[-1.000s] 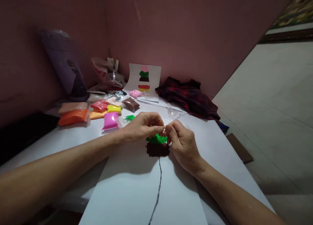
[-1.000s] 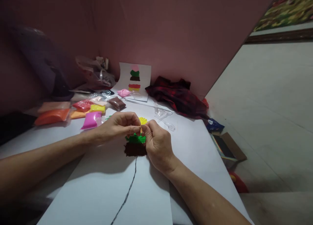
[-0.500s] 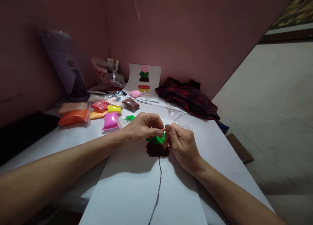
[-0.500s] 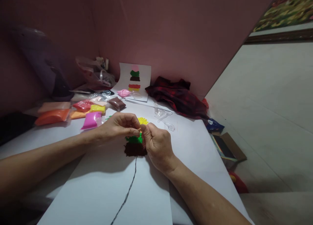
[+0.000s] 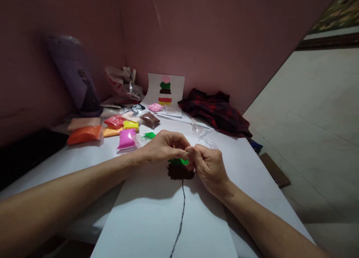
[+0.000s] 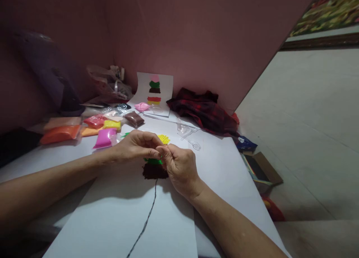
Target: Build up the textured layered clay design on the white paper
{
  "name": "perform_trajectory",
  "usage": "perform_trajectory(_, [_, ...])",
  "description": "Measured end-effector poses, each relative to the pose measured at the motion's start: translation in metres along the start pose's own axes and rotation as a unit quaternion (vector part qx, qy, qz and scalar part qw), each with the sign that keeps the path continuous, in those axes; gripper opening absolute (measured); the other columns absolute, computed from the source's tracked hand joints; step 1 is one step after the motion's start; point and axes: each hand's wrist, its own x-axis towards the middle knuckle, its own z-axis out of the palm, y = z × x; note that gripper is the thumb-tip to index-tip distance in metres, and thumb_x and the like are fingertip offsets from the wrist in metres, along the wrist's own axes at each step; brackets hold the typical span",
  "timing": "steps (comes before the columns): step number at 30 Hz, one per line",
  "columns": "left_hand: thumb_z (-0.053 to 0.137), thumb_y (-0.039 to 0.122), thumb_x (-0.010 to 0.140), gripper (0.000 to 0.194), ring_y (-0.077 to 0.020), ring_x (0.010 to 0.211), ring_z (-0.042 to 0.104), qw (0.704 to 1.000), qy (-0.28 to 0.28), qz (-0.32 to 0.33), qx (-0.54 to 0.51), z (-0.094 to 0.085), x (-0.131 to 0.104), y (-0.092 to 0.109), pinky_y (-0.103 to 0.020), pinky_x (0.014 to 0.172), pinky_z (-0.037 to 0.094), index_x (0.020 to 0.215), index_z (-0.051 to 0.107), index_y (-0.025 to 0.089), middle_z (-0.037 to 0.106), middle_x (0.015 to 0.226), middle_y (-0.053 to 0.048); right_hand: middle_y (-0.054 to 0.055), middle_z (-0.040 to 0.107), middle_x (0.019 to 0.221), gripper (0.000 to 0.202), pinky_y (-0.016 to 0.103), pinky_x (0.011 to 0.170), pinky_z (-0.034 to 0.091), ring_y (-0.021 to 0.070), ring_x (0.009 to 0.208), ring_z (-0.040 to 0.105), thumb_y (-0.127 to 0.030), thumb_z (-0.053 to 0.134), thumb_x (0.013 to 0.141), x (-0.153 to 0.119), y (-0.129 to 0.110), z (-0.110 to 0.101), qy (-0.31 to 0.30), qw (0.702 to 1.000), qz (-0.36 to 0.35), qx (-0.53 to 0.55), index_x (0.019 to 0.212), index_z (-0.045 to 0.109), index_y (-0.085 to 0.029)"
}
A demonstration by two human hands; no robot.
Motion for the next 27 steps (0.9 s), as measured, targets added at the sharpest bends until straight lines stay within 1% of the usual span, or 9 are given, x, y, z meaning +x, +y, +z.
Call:
perform_trajectory(3, [0.068, 0.022, 0.065, 0.016, -0.01, 0.059, 0.055, 1.0, -0.002, 0.003, 0.011, 0.0003, -0.0002, 0.0007, -0.021, 0.054, 0.043, 0.074, 0.061, 0.011, 0.061, 0.063, 0.0, -0.001, 0.053, 0.048, 0.047, 0.021, 0.048, 0.035, 0.0089, 0.044, 0.046, -0.042, 0.045, 0.091, -0.0001, 0.0003, 0.0006, 0.001, 1.0, 0.0, 0.009, 0.052, 0.055, -0.017])
perform_trajectory(7, [0.069, 0.023, 0.066, 0.017, -0.0085, 0.058, 0.052, 1.0, 0.009, 0.02, 0.013, 0.0023, -0.0004, 0.0013, -0.02, 0.054, 0.041, 0.071, 0.057, 0.012, 0.057, 0.061, 0.002, -0.001, 0.05, 0.046, 0.051, 0.022, 0.048, 0.035, 0.0087, 0.043, 0.046, -0.042, 0.039, 0.093, -0.0009, 0.0007, 0.0005, 0.017, 1.0, 0.012, 0.021, 0.051, 0.054, -0.017])
perform_trajectory(13, [0.064, 0.024, 0.074, 0.015, -0.0062, 0.054, 0.05, 0.998, 0.035, 0.041, -0.034, 0.0032, -0.0018, 0.0014, -0.018, 0.05, 0.039, 0.071, 0.055, 0.013, 0.056, 0.059, 0.003, -0.002, 0.05, 0.05, 0.05, 0.023, 0.051, 0.036, 0.0081, 0.045, 0.045, -0.043, 0.034, 0.094, -0.0016, 0.0009, -0.001, 0.059, 0.997, 0.024, 0.047, 0.057, 0.055, -0.017])
perform_trajectory(17, [0.059, 0.031, 0.08, 0.024, -0.0064, 0.05, 0.05, 0.994, 0.094, 0.05, -0.019, 0.001, -0.0023, 0.0017, -0.018, 0.048, 0.039, 0.065, 0.055, 0.013, 0.058, 0.056, 0.001, -0.001, 0.052, 0.054, 0.05, 0.023, 0.051, 0.037, 0.008, 0.046, 0.046, -0.044, 0.033, 0.095, -0.0021, 0.0008, -0.0007, 0.071, 0.994, 0.025, 0.073, 0.059, 0.055, -0.017])
perform_trajectory(22, [0.054, 0.039, 0.084, 0.037, -0.0064, 0.037, 0.046, 0.983, 0.179, 0.038, -0.016, -0.0015, -0.0008, 0.0028, -0.018, 0.037, 0.031, 0.055, 0.049, 0.015, 0.055, 0.043, 0.001, 0.0, 0.052, 0.055, 0.047, 0.023, 0.049, 0.037, 0.0082, 0.047, 0.047, -0.044, 0.035, 0.094, -0.0029, 0.0022, 0.0005, 0.073, 0.993, 0.031, 0.092, 0.06, 0.053, -0.018])
perform_trajectory(25, [0.048, 0.043, 0.086, 0.046, -0.0063, 0.032, 0.043, 0.979, 0.201, 0.034, -0.023, -0.002, 0.0009, 0.002, -0.018, 0.034, 0.029, 0.05, 0.047, 0.016, 0.053, 0.038, -0.001, 0.0, 0.052, 0.055, 0.046, 0.022, 0.048, 0.037, 0.008, 0.046, 0.047, -0.044, 0.035, 0.094, -0.0031, 0.0031, 0.0006, 0.074, 0.992, 0.034, 0.093, 0.06, 0.052, -0.018])
perform_trajectory(27, [0.045, 0.045, 0.087, 0.045, -0.0067, 0.033, 0.044, 0.979, 0.196, 0.03, -0.037, -0.0021, 0.0023, 0.0004, -0.018, 0.034, 0.03, 0.054, 0.051, 0.015, 0.057, 0.041, -0.002, 0.0, 0.052, 0.055, 0.046, 0.022, 0.047, 0.036, 0.0077, 0.046, 0.046, -0.044, 0.036, 0.094, -0.0031, 0.0036, 0.0006, 0.072, 0.992, 0.036, 0.095, 0.06, 0.052, -0.018])
